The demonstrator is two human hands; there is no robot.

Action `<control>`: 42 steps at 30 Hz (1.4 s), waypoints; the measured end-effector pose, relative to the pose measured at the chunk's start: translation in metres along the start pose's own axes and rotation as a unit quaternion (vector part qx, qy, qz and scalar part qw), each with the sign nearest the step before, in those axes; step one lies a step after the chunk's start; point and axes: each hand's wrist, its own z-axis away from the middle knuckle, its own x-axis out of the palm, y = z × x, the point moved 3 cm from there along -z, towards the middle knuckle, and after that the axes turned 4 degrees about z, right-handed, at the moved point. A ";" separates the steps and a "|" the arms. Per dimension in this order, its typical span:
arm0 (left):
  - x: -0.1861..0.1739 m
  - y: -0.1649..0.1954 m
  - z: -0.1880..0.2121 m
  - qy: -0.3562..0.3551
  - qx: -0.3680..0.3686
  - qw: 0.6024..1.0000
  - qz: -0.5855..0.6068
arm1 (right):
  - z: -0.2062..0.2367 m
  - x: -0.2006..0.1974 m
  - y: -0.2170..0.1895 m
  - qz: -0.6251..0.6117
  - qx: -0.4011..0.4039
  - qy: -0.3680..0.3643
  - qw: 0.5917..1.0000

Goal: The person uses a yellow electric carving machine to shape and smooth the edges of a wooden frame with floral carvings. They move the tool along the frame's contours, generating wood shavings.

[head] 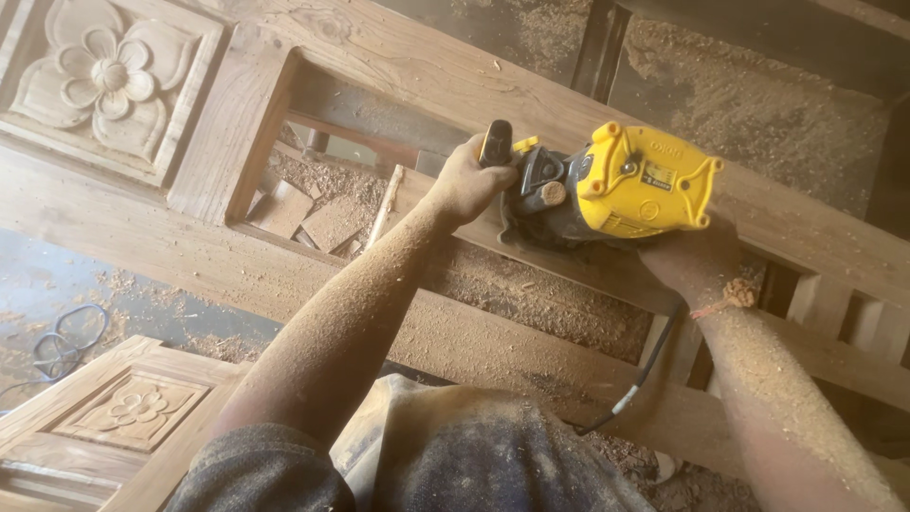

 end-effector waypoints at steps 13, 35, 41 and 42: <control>-0.006 -0.009 0.018 -0.003 -0.024 0.998 -0.054 | 0.031 -0.005 -0.016 -0.049 0.007 0.021 0.999; -0.030 0.044 -0.009 -0.189 -0.066 0.964 -0.172 | 0.055 -0.009 -0.066 -0.070 0.171 -0.071 0.980; -0.039 0.040 -0.029 -0.254 -0.074 0.943 -0.201 | 0.046 -0.025 -0.101 -0.152 0.238 -0.013 0.959; -0.041 0.040 -0.031 -0.258 -0.057 0.940 -0.217 | 0.044 -0.024 -0.104 -0.156 0.254 -0.012 0.954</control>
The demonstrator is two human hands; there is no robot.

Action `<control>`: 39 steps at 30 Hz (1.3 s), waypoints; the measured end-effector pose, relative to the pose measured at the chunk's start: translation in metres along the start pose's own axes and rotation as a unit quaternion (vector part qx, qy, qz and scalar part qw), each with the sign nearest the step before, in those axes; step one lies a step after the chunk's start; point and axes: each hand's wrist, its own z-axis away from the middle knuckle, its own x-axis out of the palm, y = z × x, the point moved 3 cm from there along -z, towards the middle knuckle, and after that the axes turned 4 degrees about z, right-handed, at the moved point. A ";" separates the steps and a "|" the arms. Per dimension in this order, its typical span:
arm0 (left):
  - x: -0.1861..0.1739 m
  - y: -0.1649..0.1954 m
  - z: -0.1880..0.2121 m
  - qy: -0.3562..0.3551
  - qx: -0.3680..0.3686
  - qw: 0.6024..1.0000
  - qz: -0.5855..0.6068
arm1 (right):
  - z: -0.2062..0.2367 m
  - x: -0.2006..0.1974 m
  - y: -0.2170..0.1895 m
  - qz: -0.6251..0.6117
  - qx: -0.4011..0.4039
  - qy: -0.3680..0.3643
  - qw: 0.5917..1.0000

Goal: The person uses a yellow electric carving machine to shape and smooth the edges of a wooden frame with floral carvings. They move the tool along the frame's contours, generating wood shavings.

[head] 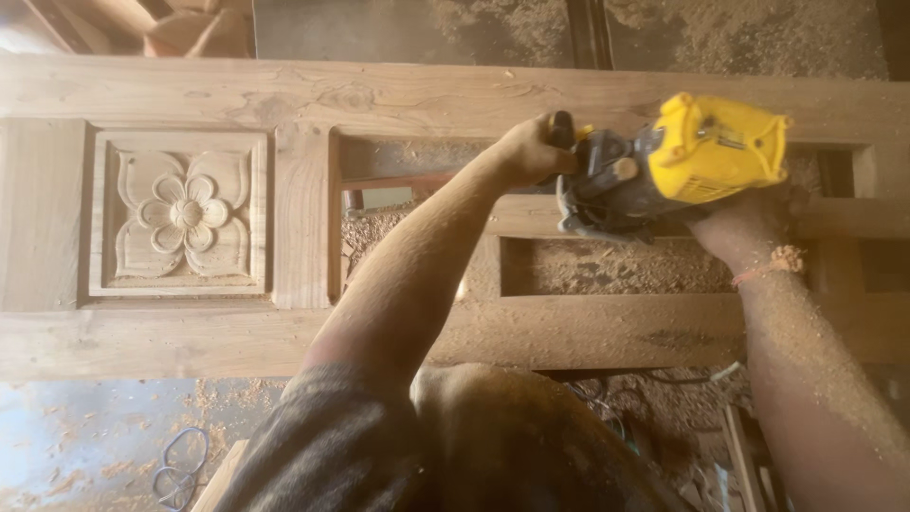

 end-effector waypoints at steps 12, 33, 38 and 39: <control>-0.020 0.002 -0.010 -0.048 -0.002 0.997 -0.058 | -0.008 0.034 0.014 0.055 0.150 -0.060 0.985; -0.059 -0.006 0.041 -0.041 0.006 0.996 -0.078 | -0.015 0.037 -0.034 0.128 -0.050 -0.014 0.990; -0.067 -0.011 0.048 -0.031 0.010 0.995 -0.099 | -0.015 0.035 -0.051 0.094 -0.022 -0.040 0.995; -0.069 -0.012 0.049 -0.028 0.016 0.995 -0.094 | -0.015 0.035 -0.055 0.083 -0.035 -0.036 0.995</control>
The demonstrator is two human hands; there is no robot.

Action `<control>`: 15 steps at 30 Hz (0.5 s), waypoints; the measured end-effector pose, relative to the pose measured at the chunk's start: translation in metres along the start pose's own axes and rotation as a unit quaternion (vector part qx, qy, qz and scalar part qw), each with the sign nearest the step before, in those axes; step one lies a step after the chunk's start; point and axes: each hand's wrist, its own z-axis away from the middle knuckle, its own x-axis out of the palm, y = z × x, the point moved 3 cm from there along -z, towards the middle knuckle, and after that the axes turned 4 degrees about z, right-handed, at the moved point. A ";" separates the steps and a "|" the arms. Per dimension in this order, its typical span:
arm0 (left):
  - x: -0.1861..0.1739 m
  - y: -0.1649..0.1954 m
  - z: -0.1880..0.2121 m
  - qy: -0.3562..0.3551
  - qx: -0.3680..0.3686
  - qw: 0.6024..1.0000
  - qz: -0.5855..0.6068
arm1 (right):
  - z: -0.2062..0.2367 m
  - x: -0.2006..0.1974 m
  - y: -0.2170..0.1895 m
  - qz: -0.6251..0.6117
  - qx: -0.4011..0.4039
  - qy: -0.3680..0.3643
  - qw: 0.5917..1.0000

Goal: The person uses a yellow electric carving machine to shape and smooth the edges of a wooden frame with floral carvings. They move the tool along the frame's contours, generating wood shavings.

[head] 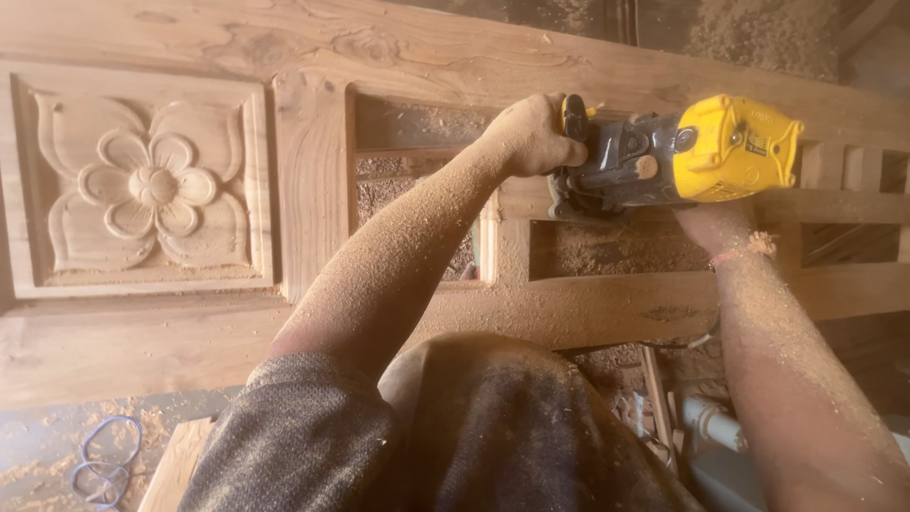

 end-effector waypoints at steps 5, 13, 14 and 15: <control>-0.006 -0.008 0.007 -0.002 -0.002 1.000 0.000 | 0.002 0.003 -0.009 0.023 0.007 -0.022 0.999; -0.016 -0.016 0.021 0.009 0.005 1.000 -0.003 | 0.001 0.002 -0.026 0.016 -0.071 0.019 0.997; -0.017 -0.017 0.022 0.009 0.002 1.000 -0.004 | 0.001 0.003 -0.028 0.010 -0.077 0.022 0.997; -0.019 -0.018 0.024 0.008 -0.001 1.000 -0.004 | 0.000 0.003 -0.030 0.003 -0.083 0.026 0.996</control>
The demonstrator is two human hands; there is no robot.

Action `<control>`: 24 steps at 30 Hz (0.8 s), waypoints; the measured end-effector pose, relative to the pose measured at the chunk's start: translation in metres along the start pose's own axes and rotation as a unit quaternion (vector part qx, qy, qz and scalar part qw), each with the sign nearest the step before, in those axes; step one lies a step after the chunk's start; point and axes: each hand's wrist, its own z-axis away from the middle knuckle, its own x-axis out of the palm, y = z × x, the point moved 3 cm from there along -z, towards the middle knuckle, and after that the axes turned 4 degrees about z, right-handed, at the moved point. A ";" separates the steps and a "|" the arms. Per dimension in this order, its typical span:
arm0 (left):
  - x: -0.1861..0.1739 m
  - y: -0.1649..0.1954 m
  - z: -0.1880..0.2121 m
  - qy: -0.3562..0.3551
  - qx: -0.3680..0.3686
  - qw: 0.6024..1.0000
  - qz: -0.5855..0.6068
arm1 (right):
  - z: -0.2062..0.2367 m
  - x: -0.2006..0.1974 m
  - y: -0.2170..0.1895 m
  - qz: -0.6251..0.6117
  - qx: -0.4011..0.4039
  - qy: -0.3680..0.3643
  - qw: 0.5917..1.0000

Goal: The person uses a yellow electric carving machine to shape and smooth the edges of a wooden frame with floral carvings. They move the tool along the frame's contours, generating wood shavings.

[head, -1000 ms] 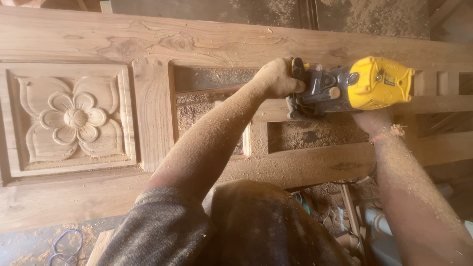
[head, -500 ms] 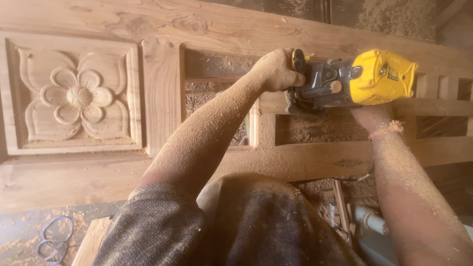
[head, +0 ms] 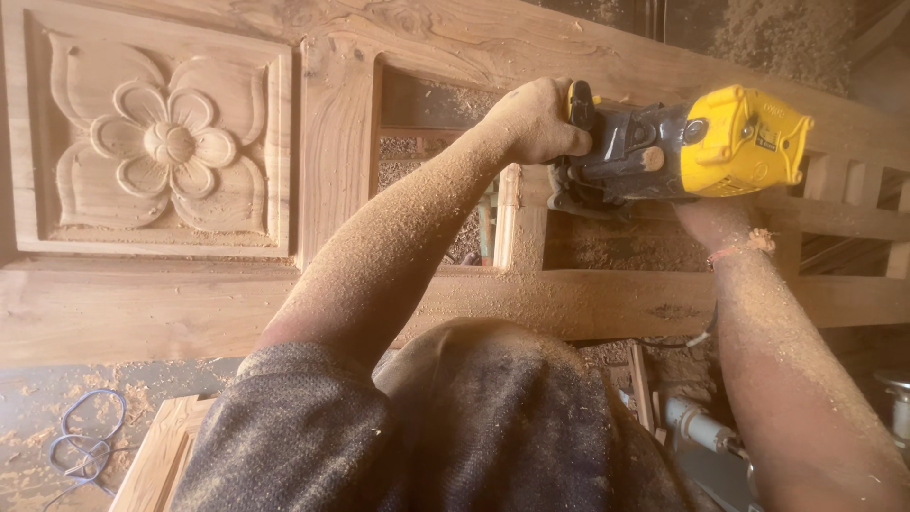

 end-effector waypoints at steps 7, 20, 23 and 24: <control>-0.011 -0.006 0.014 0.020 0.011 1.000 -0.011 | -0.010 0.013 -0.003 0.009 0.014 -0.035 0.999; -0.029 -0.015 0.037 0.016 -0.009 1.000 0.010 | -0.016 0.009 -0.032 0.032 0.011 -0.003 0.999; -0.034 -0.016 0.042 0.022 -0.012 1.000 0.005 | -0.018 0.017 -0.029 0.022 -0.002 0.002 1.000; -0.035 -0.017 0.043 0.025 -0.013 1.000 0.003 | -0.018 0.019 -0.028 0.020 -0.007 0.000 1.000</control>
